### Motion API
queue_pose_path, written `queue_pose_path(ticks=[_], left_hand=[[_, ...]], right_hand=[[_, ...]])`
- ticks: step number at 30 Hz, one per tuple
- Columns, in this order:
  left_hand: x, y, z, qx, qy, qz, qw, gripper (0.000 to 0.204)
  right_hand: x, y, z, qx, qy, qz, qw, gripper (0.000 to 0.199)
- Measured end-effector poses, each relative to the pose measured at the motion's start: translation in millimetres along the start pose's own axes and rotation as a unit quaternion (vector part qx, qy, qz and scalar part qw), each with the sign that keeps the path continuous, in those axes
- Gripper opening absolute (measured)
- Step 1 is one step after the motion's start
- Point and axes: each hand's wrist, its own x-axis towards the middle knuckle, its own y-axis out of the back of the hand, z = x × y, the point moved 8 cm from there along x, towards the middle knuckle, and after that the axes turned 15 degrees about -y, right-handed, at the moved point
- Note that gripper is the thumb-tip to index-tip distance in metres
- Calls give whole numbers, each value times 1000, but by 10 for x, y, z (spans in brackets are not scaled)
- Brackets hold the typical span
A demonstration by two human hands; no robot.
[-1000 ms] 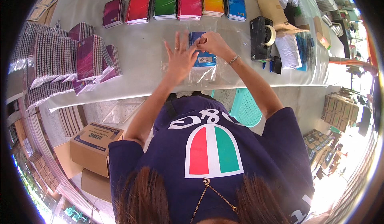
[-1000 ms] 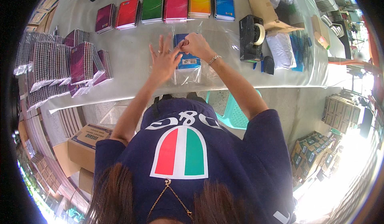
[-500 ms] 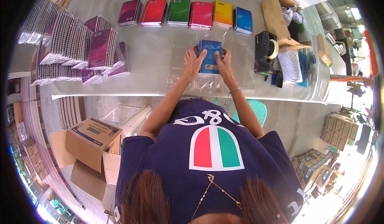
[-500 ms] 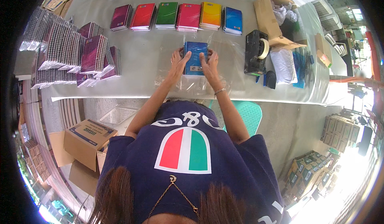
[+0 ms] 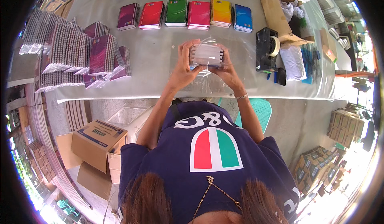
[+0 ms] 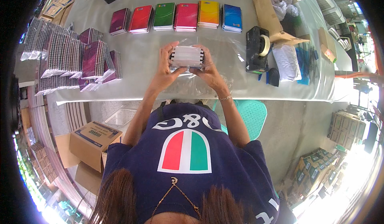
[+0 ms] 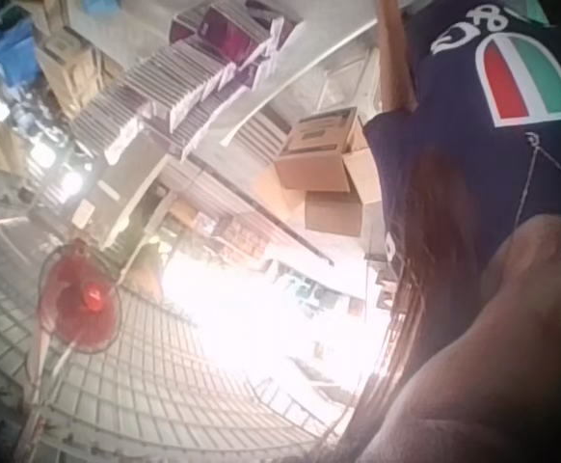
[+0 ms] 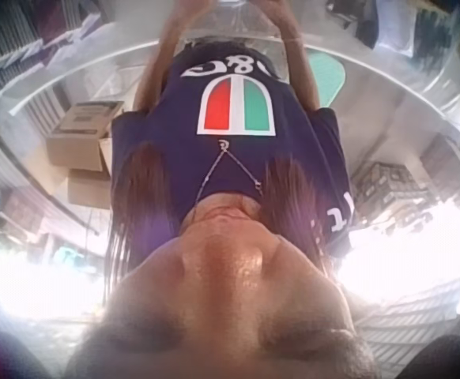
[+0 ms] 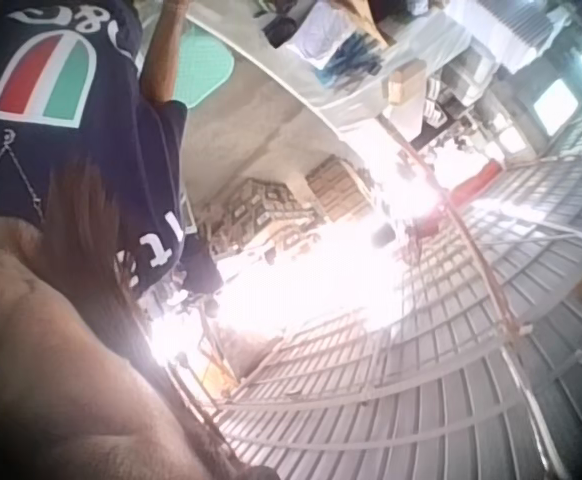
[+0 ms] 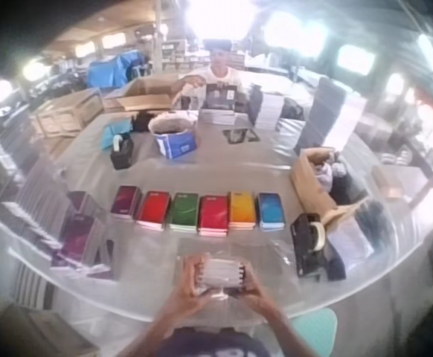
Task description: The person places spiral-bound notebooks into clear plastic sleeves and seals them with tape. They repeat this process for multiple notebooks of different colors, stacking the finished packages on the table.
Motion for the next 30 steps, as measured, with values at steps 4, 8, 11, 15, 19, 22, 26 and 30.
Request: queue_pose_path(ticks=[4, 8, 11, 15, 19, 22, 26, 30], left_hand=[[-229, 64, -408, -91, 35, 49, 994, 93], [-31, 317, 306, 188, -69, -7, 980, 71], [75, 236, 518, 440, -149, -201, 862, 42], [212, 377, 930, 365, -148, -164, 905, 24], [223, 460, 1108, 307, -117, -87, 941, 29], [147, 334, 852, 367, -101, -97, 920, 36], [19, 291, 705, 397, -149, -103, 900, 44], [-131, 516, 801, 249, -89, 27, 964, 69]], right_hand=[[215, 103, 342, -144, 68, 43, 986, 90], [-156, -55, -484, -352, 155, 143, 912, 71], [-272, -288, -844, -574, 214, 138, 778, 43], [-496, -365, -1444, -518, 267, 146, 800, 20], [-623, -270, -1679, -535, 242, 212, 781, 21], [-485, -345, -1376, -612, 236, 199, 728, 25], [-455, -238, -1342, -551, 288, 188, 761, 24], [-550, 301, -1241, -373, 226, 243, 866, 25]])
